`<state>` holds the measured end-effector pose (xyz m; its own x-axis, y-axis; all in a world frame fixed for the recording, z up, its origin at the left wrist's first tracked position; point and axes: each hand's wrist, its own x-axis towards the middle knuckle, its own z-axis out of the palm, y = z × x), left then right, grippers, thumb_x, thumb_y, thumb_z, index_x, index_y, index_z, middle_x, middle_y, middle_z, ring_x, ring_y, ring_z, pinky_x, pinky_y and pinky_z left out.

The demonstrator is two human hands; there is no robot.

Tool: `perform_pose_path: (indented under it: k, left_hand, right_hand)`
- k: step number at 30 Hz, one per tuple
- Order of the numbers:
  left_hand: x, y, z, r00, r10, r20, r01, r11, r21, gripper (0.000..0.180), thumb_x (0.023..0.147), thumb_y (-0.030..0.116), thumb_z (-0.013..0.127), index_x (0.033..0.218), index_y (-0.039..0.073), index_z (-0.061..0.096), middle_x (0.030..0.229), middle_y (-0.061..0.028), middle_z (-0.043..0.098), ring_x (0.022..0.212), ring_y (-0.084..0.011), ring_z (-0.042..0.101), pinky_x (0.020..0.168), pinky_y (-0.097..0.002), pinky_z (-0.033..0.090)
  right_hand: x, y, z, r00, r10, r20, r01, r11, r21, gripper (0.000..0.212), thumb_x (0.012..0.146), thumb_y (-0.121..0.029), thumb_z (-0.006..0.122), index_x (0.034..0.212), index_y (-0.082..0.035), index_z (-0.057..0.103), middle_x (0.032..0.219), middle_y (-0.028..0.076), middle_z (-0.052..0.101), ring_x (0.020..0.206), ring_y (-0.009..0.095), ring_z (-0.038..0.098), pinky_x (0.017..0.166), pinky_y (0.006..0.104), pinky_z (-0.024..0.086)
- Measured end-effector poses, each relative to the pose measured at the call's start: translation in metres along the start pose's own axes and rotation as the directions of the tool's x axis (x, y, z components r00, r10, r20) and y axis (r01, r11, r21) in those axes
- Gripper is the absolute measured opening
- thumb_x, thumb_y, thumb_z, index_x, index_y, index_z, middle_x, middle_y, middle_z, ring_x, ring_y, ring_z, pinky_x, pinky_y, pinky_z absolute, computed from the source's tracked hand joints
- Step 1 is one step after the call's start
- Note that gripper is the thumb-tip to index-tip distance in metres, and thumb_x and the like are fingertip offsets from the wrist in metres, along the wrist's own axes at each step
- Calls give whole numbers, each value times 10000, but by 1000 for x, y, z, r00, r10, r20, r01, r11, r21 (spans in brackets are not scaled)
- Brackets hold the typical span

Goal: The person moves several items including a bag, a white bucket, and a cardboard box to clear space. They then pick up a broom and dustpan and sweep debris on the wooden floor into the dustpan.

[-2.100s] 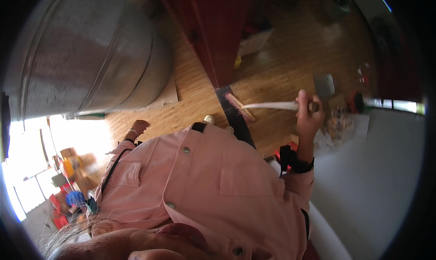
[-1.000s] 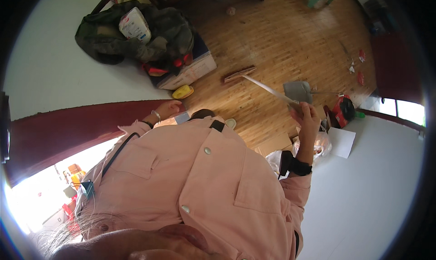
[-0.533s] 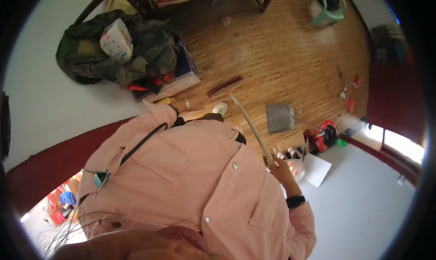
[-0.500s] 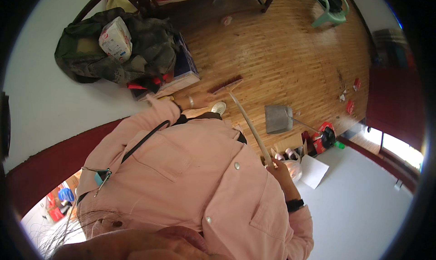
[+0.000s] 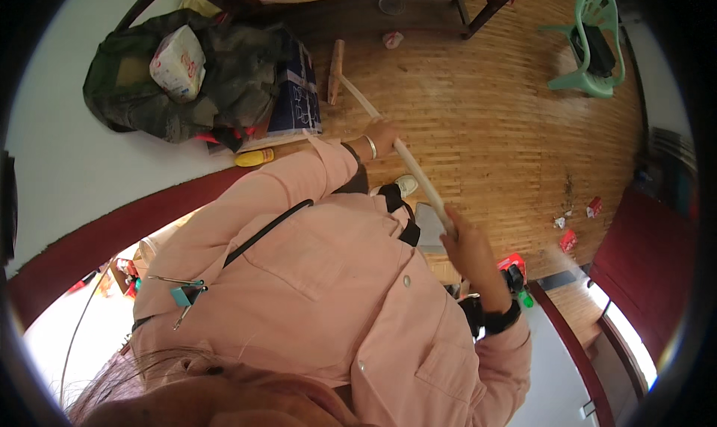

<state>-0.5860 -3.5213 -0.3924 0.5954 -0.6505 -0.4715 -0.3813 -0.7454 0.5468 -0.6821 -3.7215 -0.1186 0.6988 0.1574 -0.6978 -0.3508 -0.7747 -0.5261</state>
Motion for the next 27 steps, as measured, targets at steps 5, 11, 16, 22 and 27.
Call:
perform_pose_path:
  k: [5, 11, 16, 22, 27]
  left_hand:
    - [98, -79, -36, 859, -173, -482, 107, 981, -161, 100, 676, 209, 680, 731, 139, 634, 773, -107, 590, 736, -308, 556, 686, -410, 441]
    - [253, -217, -66, 926, -201, -320, 81, 933, -350, 54, 681, 112, 650, 687, 93, 599, 720, -146, 572, 743, -327, 557, 659, -408, 439]
    - [375, -178, -42, 995, 2, -100, -13, 993, -114, 92, 687, 160, 646, 749, 98, 618, 791, -133, 605, 758, -328, 572, 667, -409, 451]
    - [419, -28, -86, 973, 232, 7, -230, 966, -115, 167, 689, 223, 624, 810, 114, 661, 778, -121, 631, 784, -303, 604, 736, -453, 452]
    - [399, -30, -125, 988, 157, 4, -156, 982, -110, 121, 688, 250, 627, 770, 172, 668, 796, -99, 627, 851, -281, 592, 790, -492, 396]
  right_hand:
    - [145, -8, -94, 942, -314, -116, 233, 863, -448, 302, 797, -122, 554, 1090, -48, 550, 718, 180, 592, 668, 323, 602, 567, 406, 473]
    - [338, -7, -136, 905, -400, -142, 240, 758, -606, 203, 842, -129, 467, 1007, -92, 579, 618, 113, 571, 581, 299, 586, 496, 393, 462]
    - [354, 59, -184, 971, -81, -226, -24, 904, -427, 224, 857, -178, 513, 1064, -130, 583, 688, 163, 583, 622, 338, 577, 518, 423, 441]
    - [249, 51, -248, 907, 241, -346, -299, 946, -124, 282, 837, -83, 555, 1118, -70, 587, 782, 186, 603, 653, 287, 588, 562, 340, 450]
    - [261, 71, -271, 912, 136, -387, -164, 985, -42, 250, 820, -105, 594, 1068, -100, 627, 743, 147, 596, 584, 226, 569, 508, 311, 426]
